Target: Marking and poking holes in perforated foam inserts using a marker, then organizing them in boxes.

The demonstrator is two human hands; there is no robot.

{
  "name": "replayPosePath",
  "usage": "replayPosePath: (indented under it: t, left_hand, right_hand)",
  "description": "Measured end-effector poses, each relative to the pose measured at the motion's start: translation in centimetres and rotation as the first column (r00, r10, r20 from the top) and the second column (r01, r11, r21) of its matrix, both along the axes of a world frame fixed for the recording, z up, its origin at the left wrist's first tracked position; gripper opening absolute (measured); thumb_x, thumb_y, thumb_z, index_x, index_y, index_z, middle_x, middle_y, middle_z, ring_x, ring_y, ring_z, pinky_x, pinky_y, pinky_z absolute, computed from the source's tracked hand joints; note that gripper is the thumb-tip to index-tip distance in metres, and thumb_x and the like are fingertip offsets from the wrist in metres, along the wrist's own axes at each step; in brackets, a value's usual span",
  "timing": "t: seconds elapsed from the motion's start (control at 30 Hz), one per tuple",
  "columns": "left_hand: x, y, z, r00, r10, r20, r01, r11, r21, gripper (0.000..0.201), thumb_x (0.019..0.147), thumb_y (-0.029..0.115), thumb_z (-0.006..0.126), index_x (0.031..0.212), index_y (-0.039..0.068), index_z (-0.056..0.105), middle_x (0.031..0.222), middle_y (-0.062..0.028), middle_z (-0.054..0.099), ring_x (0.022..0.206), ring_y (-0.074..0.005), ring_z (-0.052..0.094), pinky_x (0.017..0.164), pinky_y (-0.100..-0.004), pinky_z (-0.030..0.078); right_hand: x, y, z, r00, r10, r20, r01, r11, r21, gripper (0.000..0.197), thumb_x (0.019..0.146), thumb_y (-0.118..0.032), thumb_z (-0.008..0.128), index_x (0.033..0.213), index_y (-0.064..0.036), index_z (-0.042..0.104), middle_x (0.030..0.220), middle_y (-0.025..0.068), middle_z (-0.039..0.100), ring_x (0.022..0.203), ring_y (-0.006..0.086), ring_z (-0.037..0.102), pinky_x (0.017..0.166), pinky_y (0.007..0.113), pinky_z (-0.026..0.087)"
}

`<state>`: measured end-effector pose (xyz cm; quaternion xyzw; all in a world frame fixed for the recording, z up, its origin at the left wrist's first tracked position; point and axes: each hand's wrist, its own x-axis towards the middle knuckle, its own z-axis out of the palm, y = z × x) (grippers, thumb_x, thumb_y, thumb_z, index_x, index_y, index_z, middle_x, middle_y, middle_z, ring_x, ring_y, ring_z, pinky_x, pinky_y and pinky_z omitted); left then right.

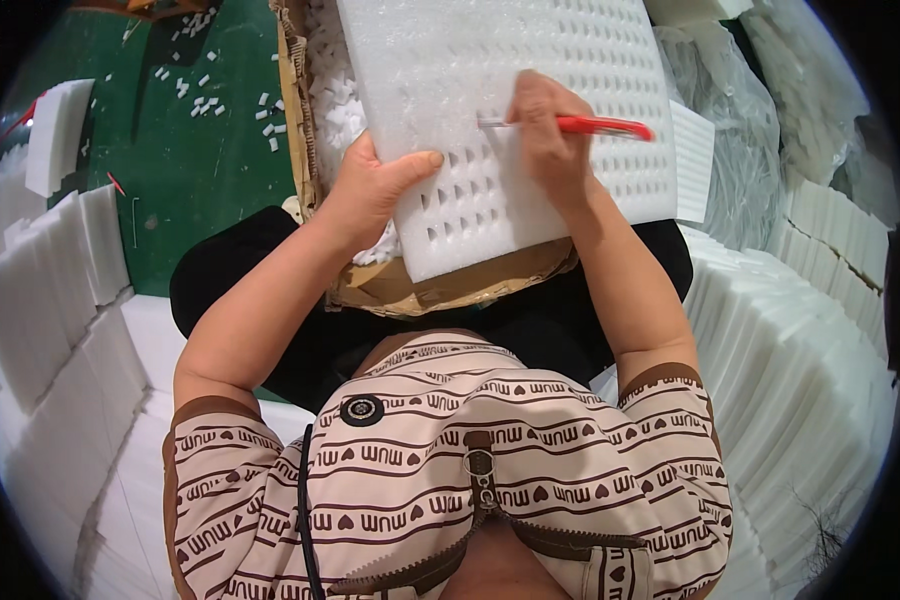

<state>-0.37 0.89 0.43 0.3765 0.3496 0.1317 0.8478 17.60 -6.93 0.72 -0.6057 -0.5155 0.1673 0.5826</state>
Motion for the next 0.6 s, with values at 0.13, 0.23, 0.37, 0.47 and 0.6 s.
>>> replayPosePath:
  t: [0.13,0.23,0.37,0.47,0.6]
  left_hand:
    - [0.1,-0.3,0.3,1.000,-0.009,-0.009,0.009,1.000,-0.005,0.033,0.079,0.002,0.064,0.109,-0.003,0.051,0.089,-0.0141,0.064,0.072,-0.0192,0.065,0.065,-0.0278,0.056]
    - [0.0,-1.0,0.4,0.998,-0.049,-0.031,0.052,0.991,0.123,0.034,0.079,0.002,0.064,0.109,-0.003,0.050,0.090,-0.0140,0.064,0.072,-0.0189,0.065,0.065,-0.0273,0.056]
    - [0.1,-0.8,0.5,1.000,-0.016,-0.002,0.017,0.997,0.074,0.034,0.080,0.003,0.065,0.110,-0.003,0.050,0.091,-0.0139,0.064,0.072,-0.0187,0.065,0.064,-0.0266,0.055]
    - [0.2,-0.7,0.6,0.999,0.032,0.029,-0.031,0.999,-0.022,0.035,0.080,0.004,0.065,0.111,-0.002,0.050,0.091,-0.0137,0.064,0.073,-0.0185,0.065,0.064,-0.0262,0.055]
    - [0.4,-1.2,0.8,0.997,-0.051,-0.050,0.058,0.987,0.149,0.035,0.080,0.005,0.066,0.110,-0.003,0.050,0.092,-0.0137,0.064,0.073,-0.0181,0.065,0.063,-0.0263,0.055]
  right_hand:
    - [0.4,-1.1,1.0,0.930,-0.048,-0.365,0.019,0.996,-0.083,0.027,0.088,-0.001,0.046,0.061,-0.0038,0.044,0.064,0.0017,0.047,0.059,0.0119,0.041,0.054,0.026,0.035]
    - [-1.1,0.2,0.8,0.945,0.039,0.324,-0.002,0.994,-0.114,0.030,0.088,-0.007,0.049,0.059,-0.0049,0.043,0.058,0.0014,0.047,0.050,0.0125,0.040,0.048,0.025,0.032]
    - [-0.6,0.0,0.3,0.985,0.031,0.171,-0.026,0.999,-0.032,0.029,0.089,-0.007,0.048,0.060,-0.0047,0.043,0.059,0.0014,0.046,0.052,0.0124,0.040,0.049,0.025,0.032]
    - [-0.3,0.0,0.0,0.975,0.026,-0.223,-0.013,0.998,0.060,0.027,0.090,-0.005,0.045,0.063,-0.0041,0.045,0.063,0.0016,0.046,0.056,0.0121,0.040,0.052,0.026,0.034]
    - [-1.5,0.8,-0.3,0.965,0.050,0.256,-0.077,0.992,0.095,0.026,0.089,-0.006,0.045,0.063,-0.0046,0.045,0.065,0.0016,0.048,0.057,0.0122,0.041,0.053,0.026,0.034]
